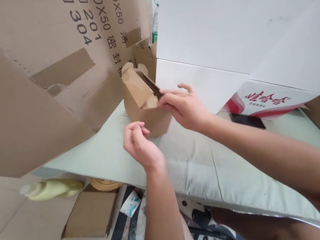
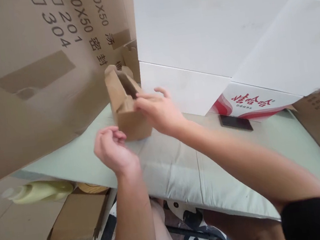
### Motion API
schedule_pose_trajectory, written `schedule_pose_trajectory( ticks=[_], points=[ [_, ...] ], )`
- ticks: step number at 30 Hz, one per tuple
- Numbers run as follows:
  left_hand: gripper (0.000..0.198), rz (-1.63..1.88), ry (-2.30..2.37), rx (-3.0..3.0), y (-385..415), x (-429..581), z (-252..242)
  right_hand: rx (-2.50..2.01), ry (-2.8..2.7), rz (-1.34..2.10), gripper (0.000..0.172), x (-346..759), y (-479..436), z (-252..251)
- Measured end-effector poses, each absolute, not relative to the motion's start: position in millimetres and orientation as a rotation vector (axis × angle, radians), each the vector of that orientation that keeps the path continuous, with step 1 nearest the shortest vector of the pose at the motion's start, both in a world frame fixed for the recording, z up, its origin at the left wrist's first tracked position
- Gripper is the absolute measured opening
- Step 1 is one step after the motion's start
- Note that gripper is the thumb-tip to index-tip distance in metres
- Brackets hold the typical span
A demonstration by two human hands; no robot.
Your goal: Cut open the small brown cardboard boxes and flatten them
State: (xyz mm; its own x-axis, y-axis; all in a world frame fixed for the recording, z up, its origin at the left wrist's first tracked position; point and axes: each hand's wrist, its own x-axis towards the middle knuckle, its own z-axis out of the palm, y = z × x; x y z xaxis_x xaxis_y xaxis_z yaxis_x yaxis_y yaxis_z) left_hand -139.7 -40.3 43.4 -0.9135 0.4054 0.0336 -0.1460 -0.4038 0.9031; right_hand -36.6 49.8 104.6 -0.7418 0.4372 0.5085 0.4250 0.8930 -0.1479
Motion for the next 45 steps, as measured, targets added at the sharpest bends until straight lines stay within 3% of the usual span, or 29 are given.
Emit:
schedule_pose_trajectory(
  ticks=[4, 10, 16, 18, 21, 25, 29, 34, 37, 45],
  points=[
    [0.013, 2.345, 1.455, 0.699, -53, -129, 58, -0.510, -2.478, -0.130, 0.030, 62, -27, 121],
    [0.027, 1.610, 1.195, 1.403, -47, -70, 84, -0.403, -2.799, 0.140, 0.021, 153, -102, 141],
    [0.041, 1.341, 1.312, 1.563, -25, -9, 82, -0.548, -2.738, 0.217, 0.025, 194, -115, 126],
    [0.040, 1.324, 1.338, 1.599, -21, 4, 80, -0.616, -2.672, 0.147, 0.020, 210, -110, 115],
    [0.037, 1.379, 1.356, 1.614, -14, 16, 76, -0.750, -2.517, 0.026, 0.031, 234, -97, 96],
    [0.038, 1.553, 1.334, 1.575, 1, 22, 61, -0.932, -2.270, -0.049, 0.012, 249, -75, 75],
    [0.052, 1.689, 1.342, 1.519, 14, 19, 45, -0.999, -1.848, -0.071, 0.026, 237, -59, 61],
    [0.038, 1.688, 1.430, 1.243, 21, 13, 38, -1.031, -1.739, 0.156, 0.017, 218, -58, 51],
    [0.030, 1.676, 1.385, 1.101, 20, 13, 38, -1.040, -1.708, 0.282, 0.022, 214, -63, 41],
    [0.059, 1.668, 1.404, 1.277, 10, 18, 36, -1.117, -1.605, 0.632, 0.035, 215, -70, 24]
  ],
)
